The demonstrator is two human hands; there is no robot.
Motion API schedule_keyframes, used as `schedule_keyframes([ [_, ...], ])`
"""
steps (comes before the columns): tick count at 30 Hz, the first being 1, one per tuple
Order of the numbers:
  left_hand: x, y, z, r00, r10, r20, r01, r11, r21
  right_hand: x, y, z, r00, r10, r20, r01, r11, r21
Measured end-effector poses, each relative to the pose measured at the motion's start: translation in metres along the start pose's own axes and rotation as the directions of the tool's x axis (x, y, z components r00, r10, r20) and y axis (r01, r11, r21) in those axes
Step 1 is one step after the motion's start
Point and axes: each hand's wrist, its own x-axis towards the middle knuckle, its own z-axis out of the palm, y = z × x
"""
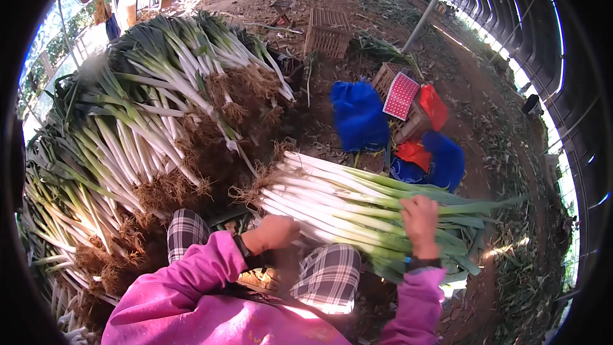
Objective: The person picks individual leeks from a large pile and places them onto a smaller bundle, removing loose leaves by hand. They then align the leeks in the bundle and trim the green tops using a blade.
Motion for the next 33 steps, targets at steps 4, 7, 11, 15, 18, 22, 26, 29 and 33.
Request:
schedule_keyframes([
  [4, 0.047, -0.052, 0.029, 0.964, -0.114, -0.242, 0.114, 0.993, -0.014, 0.003, 0.004, 0.068, 0.999, 0.035, 0.033, -0.032, 0.997, -0.064],
  [7, 0.073, -0.066, 0.024, 0.885, -0.077, -0.46, 0.094, 0.996, 0.013, 0.003, 0.003, 0.071, 0.999, -0.008, -0.044, 0.007, 1.0, -0.019],
  [11, 0.086, -0.08, 0.05, 0.928, 0.031, -0.372, -0.029, 1.0, 0.011, -0.003, -0.016, 0.08, 0.985, 0.009, 0.171, 0.014, 0.991, -0.13],
  [15, 0.088, -0.069, 0.051, 0.885, 0.021, -0.465, -0.03, 0.999, -0.012, -0.001, -0.012, 0.084, 0.99, 0.102, 0.097, -0.085, 0.983, -0.164],
  [18, 0.081, -0.073, 0.048, 0.893, -0.002, -0.451, -0.029, 0.998, -0.062, -0.007, -0.017, 0.079, 0.985, 0.118, 0.123, -0.107, 0.99, -0.094],
  [22, 0.075, -0.081, 0.048, 0.899, -0.004, -0.438, -0.033, 0.996, -0.078, -0.016, -0.016, 0.079, 0.984, 0.126, 0.129, -0.128, 0.992, 0.009],
  [26, 0.104, -0.064, 0.018, 0.978, -0.03, -0.208, 0.039, 0.998, 0.04, -0.014, -0.005, 0.088, 0.971, 0.173, 0.164, -0.171, 0.985, -0.023],
  [29, 0.11, -0.053, 0.023, 0.965, 0.09, -0.246, -0.058, 0.989, 0.135, -0.013, -0.013, 0.087, 0.98, 0.106, 0.165, -0.103, 0.994, -0.026],
  [33, 0.123, -0.001, 0.026, 0.925, 0.14, -0.353, -0.126, 0.99, 0.062, -0.011, -0.017, 0.067, 0.99, 0.102, 0.102, -0.105, 0.994, 0.027],
])
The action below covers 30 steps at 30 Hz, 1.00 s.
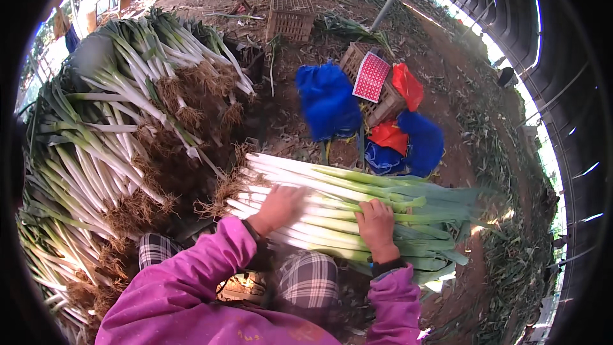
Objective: The person picks individual leeks from a large pile and places them onto a smaller bundle, removing loose leaves by hand. They then align the leeks in the bundle and trim the green tops using a blade.
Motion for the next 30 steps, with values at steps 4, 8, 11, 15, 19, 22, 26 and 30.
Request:
schedule_keyframes([
  [4, 0.025, 0.051, 0.005, 0.988, 0.148, -0.049, -0.152, 0.983, -0.101, 0.018, -0.038, -0.047, 0.993, -0.006, 0.115, 0.004, 1.0, 0.017],
  [8, 0.018, 0.015, 0.009, 0.979, 0.196, 0.059, -0.186, 0.971, -0.149, 0.01, -0.057, -0.074, 0.943, 0.059, 0.327, -0.053, 0.998, -0.028],
  [11, -0.017, -0.043, -0.011, 0.986, 0.044, 0.163, -0.032, 0.997, -0.077, -0.005, -0.046, -0.072, 0.907, 0.134, 0.398, -0.2, 0.971, 0.129],
  [15, -0.042, -0.066, -0.017, 0.954, -0.055, 0.296, 0.027, 0.995, 0.098, -0.018, -0.04, -0.055, 0.914, 0.097, 0.394, -0.229, 0.925, 0.303],
  [19, -0.032, -0.02, -0.047, 0.985, 0.17, -0.022, -0.171, 0.967, -0.191, -0.018, -0.043, -0.057, 0.934, 0.157, 0.32, -0.248, 0.931, 0.267],
  [22, -0.027, 0.012, -0.041, 0.981, 0.157, -0.115, -0.186, 0.93, -0.316, -0.013, -0.044, -0.057, 0.929, 0.138, 0.342, -0.226, 0.946, 0.234],
  [26, -0.018, 0.064, -0.046, 0.948, 0.201, -0.245, -0.271, 0.917, -0.294, -0.006, -0.046, -0.064, 0.898, 0.109, 0.427, -0.212, 0.956, 0.203],
  [30, -0.02, 0.06, -0.034, 0.967, 0.209, -0.146, -0.245, 0.918, -0.311, 0.006, -0.049, -0.07, 0.839, 0.058, 0.541, -0.228, 0.941, 0.252],
])
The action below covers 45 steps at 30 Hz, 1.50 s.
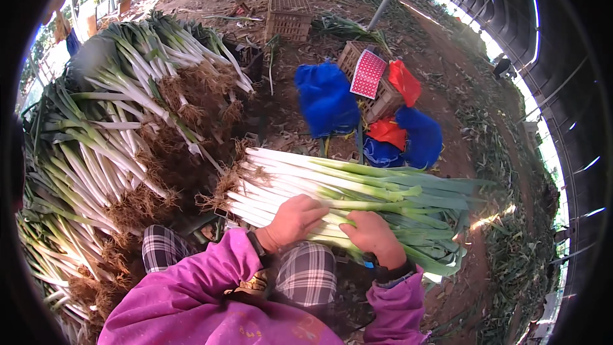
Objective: The person picks individual leeks from a large pile and places them onto a smaller bundle, removing loose leaves by hand. They then align the leeks in the bundle and trim the green tops using a blade.
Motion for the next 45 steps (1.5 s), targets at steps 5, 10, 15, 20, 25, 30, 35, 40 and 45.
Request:
schedule_keyframes([
  [5, -0.008, -0.008, 0.0, 0.992, 0.095, -0.078, -0.093, 0.995, 0.032, 0.002, -0.002, 0.0, 0.998, 0.042, 0.042, -0.04, 0.999, -0.033],
  [10, -0.002, -0.009, -0.002, 0.993, -0.079, -0.088, 0.089, 0.989, 0.115, -0.001, -0.006, -0.003, 0.998, 0.038, 0.04, -0.037, 0.999, -0.037],
  [15, -0.022, -0.049, -0.017, 0.853, -0.345, -0.392, 0.409, 0.908, 0.091, -0.007, -0.026, -0.005, 0.997, 0.077, -0.027, -0.079, 0.993, -0.089],
  [20, -0.02, -0.038, -0.023, 0.912, -0.364, -0.188, 0.367, 0.93, -0.018, -0.011, -0.028, -0.008, 0.99, 0.119, -0.074, -0.13, 0.977, -0.17],
  [25, -0.008, -0.039, -0.016, 0.913, -0.333, 0.236, 0.405, 0.81, -0.424, -0.015, -0.051, -0.007, 0.992, 0.05, -0.115, -0.075, 0.972, -0.221],
  [30, -0.016, -0.042, -0.021, 0.938, -0.345, 0.031, 0.346, 0.937, -0.054, -0.019, -0.044, -0.004, 0.989, -0.028, -0.146, -0.006, 0.974, -0.225],
  [35, -0.056, -0.12, -0.083, 0.826, -0.37, -0.425, 0.541, 0.73, 0.417, -0.018, -0.04, -0.003, 0.988, 0.051, -0.146, -0.079, 0.978, -0.193],
  [40, -0.065, -0.107, -0.13, 0.709, -0.516, -0.48, 0.538, 0.837, -0.105, -0.015, -0.042, -0.004, 0.99, 0.044, -0.131, -0.071, 0.974, -0.217],
  [45, -0.018, -0.015, -0.058, 0.976, -0.218, -0.012, 0.214, 0.967, -0.139, -0.016, -0.051, -0.014, 0.992, 0.057, -0.114, -0.081, 0.971, -0.224],
])
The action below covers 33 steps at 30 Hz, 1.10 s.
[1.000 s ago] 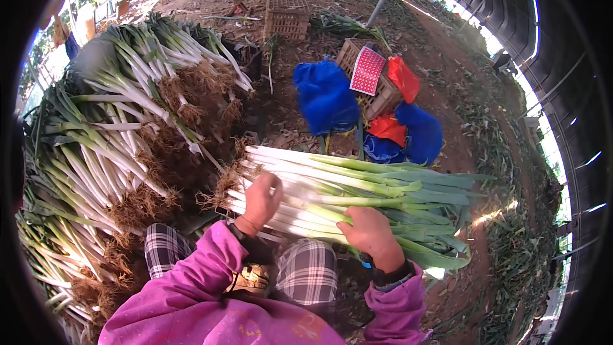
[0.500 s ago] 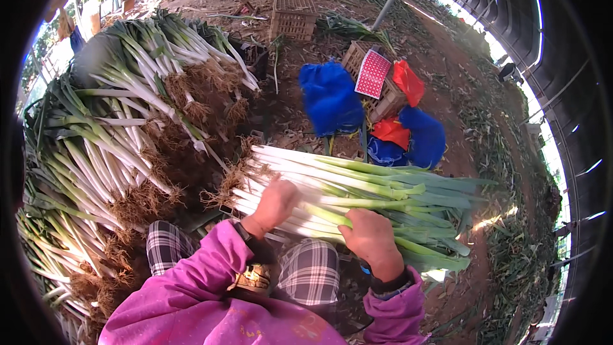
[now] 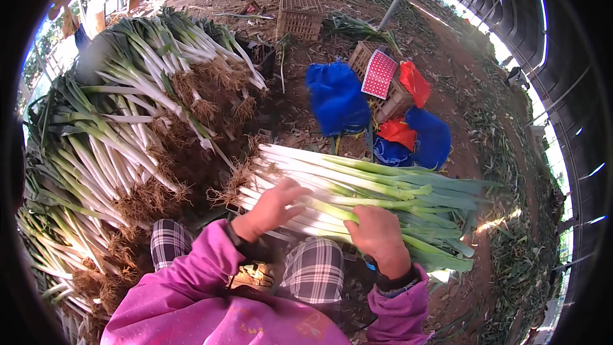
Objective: The person picks individual leeks from a large pile and places them onto a smaller bundle, removing loose leaves by hand. They then align the leeks in the bundle and trim the green tops using a blade.
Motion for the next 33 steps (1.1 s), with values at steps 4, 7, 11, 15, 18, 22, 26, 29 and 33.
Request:
schedule_keyframes([
  [4, 0.005, -0.005, 0.014, 0.998, 0.05, 0.027, -0.052, 0.996, 0.073, 0.001, -0.008, 0.0, 0.998, -0.046, -0.032, 0.046, 0.999, -0.013],
  [7, 0.004, -0.01, 0.013, 0.993, 0.096, 0.063, -0.1, 0.992, 0.071, 0.0, -0.009, -0.001, 0.999, -0.036, -0.025, 0.036, 0.999, -0.03],
  [11, -0.009, -0.057, 0.004, 0.986, -0.035, -0.16, 0.032, 0.999, -0.021, 0.0, -0.002, 0.001, 0.998, -0.034, -0.044, 0.035, 0.999, 0.012],
  [15, -0.04, -0.132, -0.085, 0.724, -0.121, -0.679, 0.404, 0.872, 0.275, -0.005, 0.008, 0.009, 0.998, -0.009, -0.069, 0.013, 0.998, 0.061],
  [18, -0.061, -0.157, -0.14, 0.448, -0.156, -0.88, 0.689, 0.688, 0.229, -0.011, 0.012, 0.016, 0.997, -0.019, -0.077, 0.023, 0.998, 0.053],
  [22, -0.049, -0.148, -0.151, 0.522, 0.167, -0.836, 0.734, 0.411, 0.541, -0.017, 0.011, 0.021, 0.956, -0.096, -0.278, 0.11, 0.993, 0.036],
  [26, -0.028, -0.091, -0.104, 0.949, -0.131, -0.287, 0.256, 0.85, 0.46, -0.019, 0.004, 0.025, 0.867, -0.289, -0.407, 0.228, 0.954, -0.192],
  [29, -0.006, -0.044, -0.034, 0.977, -0.121, 0.173, 0.1, 0.987, 0.127, -0.022, 0.008, 0.035, 0.835, -0.319, -0.448, 0.192, 0.933, -0.305],
  [33, 0.014, -0.062, -0.007, 0.962, -0.024, 0.274, -0.042, 0.972, 0.233, -0.018, 0.0, 0.04, 0.737, -0.422, -0.528, 0.205, 0.884, -0.42],
])
